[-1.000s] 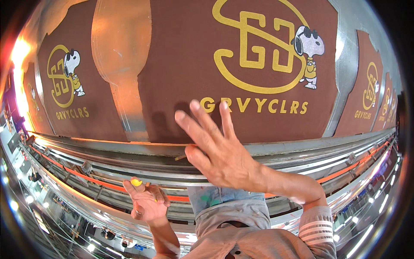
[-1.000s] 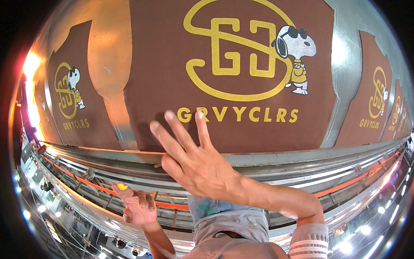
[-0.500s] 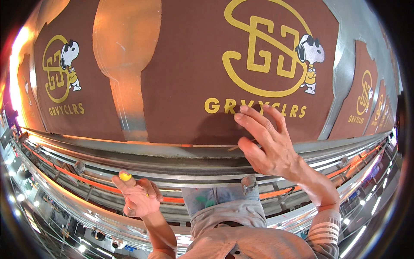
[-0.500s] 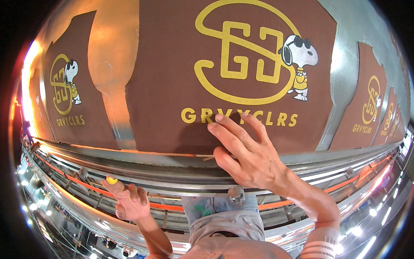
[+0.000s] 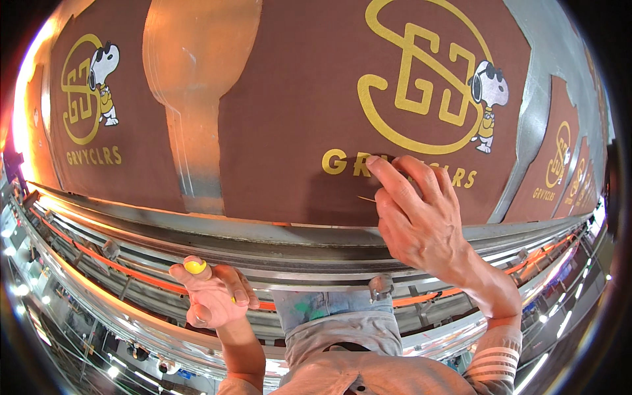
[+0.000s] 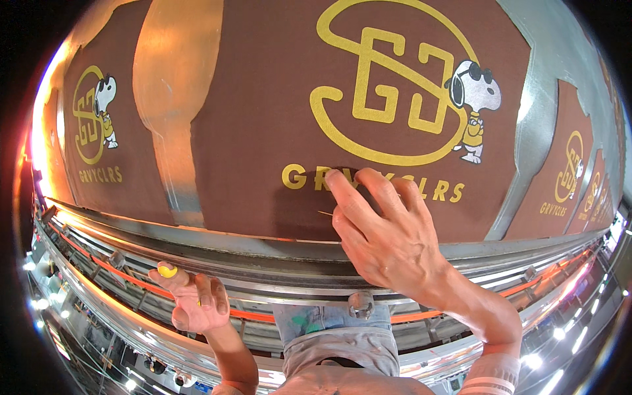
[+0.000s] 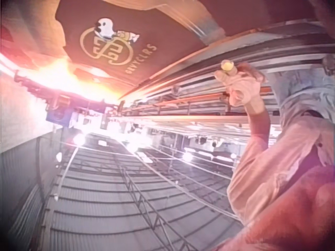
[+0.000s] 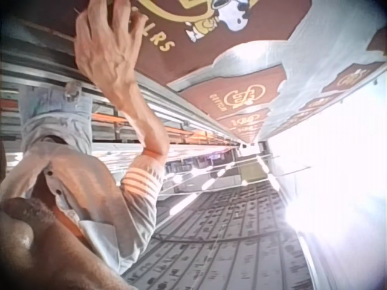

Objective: The person uses a small pointed tool to carefully remove excess yellow ink from the surface of a brown t-shirt lying on a conveyor belt. The shirt features a yellow logo and a cartoon character. The person works methodically along the edges of the printed design to clean up imperfections.

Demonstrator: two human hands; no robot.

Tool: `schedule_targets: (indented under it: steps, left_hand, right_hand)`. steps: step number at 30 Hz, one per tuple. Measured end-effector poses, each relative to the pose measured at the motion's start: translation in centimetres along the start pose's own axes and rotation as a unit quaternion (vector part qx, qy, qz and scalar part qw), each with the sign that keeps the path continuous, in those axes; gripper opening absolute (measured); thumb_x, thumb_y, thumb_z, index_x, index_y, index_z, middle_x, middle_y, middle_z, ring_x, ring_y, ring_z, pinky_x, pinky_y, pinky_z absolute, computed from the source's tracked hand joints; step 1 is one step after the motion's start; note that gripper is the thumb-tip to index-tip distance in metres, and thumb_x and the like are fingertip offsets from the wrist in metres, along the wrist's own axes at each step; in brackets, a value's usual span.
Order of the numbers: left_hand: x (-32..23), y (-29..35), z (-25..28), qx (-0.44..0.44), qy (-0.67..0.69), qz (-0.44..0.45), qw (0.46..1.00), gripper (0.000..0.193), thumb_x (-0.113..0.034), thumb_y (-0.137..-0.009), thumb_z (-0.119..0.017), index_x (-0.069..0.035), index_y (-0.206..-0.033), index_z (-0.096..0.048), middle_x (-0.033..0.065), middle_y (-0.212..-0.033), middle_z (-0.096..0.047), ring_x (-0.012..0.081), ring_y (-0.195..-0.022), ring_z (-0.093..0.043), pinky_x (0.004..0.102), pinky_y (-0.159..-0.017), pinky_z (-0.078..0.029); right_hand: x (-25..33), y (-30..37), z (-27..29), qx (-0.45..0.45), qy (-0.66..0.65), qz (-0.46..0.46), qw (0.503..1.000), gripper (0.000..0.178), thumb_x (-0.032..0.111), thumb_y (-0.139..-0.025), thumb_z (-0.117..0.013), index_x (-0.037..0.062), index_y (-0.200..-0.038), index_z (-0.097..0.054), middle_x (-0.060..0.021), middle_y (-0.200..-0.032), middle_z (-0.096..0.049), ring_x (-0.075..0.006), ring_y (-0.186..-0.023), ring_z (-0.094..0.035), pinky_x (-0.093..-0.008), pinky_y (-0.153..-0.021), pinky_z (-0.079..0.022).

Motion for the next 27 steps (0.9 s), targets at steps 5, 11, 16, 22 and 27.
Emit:
schedule_targets:
  steps: [5, 11, 16, 22, 27]
  left_hand:
    - [0.1, 0.2, 0.1, 0.006, 0.008, 0.004, 1.0, 0.071, -0.02, -0.096, -0.065, -0.025, -0.159, -0.031, -0.0059, -0.162, -0.036, 0.0245, -0.091, -0.065, 0.0407, -0.068, -0.063]
    - [0.0, 1.0, 0.4, 0.008, 0.052, -0.004, 0.999, 0.071, -0.016, -0.096, -0.063, -0.026, -0.159, -0.032, -0.0014, -0.162, -0.036, 0.0326, -0.097, -0.065, 0.0505, -0.077, -0.063]
    - [0.1, 1.5, 0.9, 0.002, 0.074, -0.01, 0.997, 0.071, -0.015, -0.096, -0.062, -0.026, -0.159, -0.032, 0.0006, -0.162, -0.036, 0.0368, -0.1, -0.065, 0.0547, -0.079, -0.062]
    - [0.1, 1.5, 0.9, 0.004, 0.065, -0.007, 0.998, 0.07, -0.015, -0.096, -0.062, -0.025, -0.159, -0.032, 0.0002, -0.162, -0.036, 0.0364, -0.099, -0.064, 0.0541, -0.078, -0.062]
    - [0.0, 1.6, 0.9, 0.007, 0.066, -0.003, 0.998, 0.07, -0.015, -0.096, -0.062, -0.025, -0.159, -0.032, -0.0003, -0.162, -0.036, 0.0366, -0.099, -0.064, 0.0539, -0.078, -0.062]
  right_hand:
    - [0.4, -0.1, 0.4, 0.001, -0.009, -0.012, 1.0, 0.017, 0.008, -0.072, -0.072, 0.0022, -0.087, -0.067, -0.0081, -0.134, -0.057, -0.0267, -0.113, -0.054, -0.0402, -0.078, -0.044]
    - [0.5, 0.2, 0.4, 0.001, -0.011, -0.023, 1.0, 0.017, 0.007, -0.071, -0.073, 0.0018, -0.086, -0.067, -0.0077, -0.136, -0.056, -0.0271, -0.113, -0.054, -0.041, -0.079, -0.045]
    - [0.7, -0.2, 0.3, 0.001, -0.001, -0.022, 1.0, 0.019, 0.007, -0.069, -0.073, 0.0019, -0.087, -0.066, -0.0076, -0.137, -0.056, -0.0273, -0.113, -0.054, -0.0408, -0.079, -0.045]
    - [0.6, -0.1, 0.4, 0.007, -0.006, -0.02, 1.0, 0.02, 0.008, -0.069, -0.073, 0.0023, -0.087, -0.066, -0.0074, -0.137, -0.055, -0.0275, -0.114, -0.053, -0.0409, -0.078, -0.045]
    - [0.5, 0.3, 0.4, 0.011, -0.01, -0.021, 1.0, 0.021, 0.008, -0.069, -0.072, 0.0017, -0.089, -0.067, -0.0073, -0.137, -0.055, -0.0272, -0.113, -0.054, -0.0407, -0.077, -0.045]
Point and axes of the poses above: each hand's wrist, its own y-axis away from the middle knuckle, its own z-axis out of the back of the hand, x = y × z, the point moved 3 cm from there along -y, towards the middle knuckle
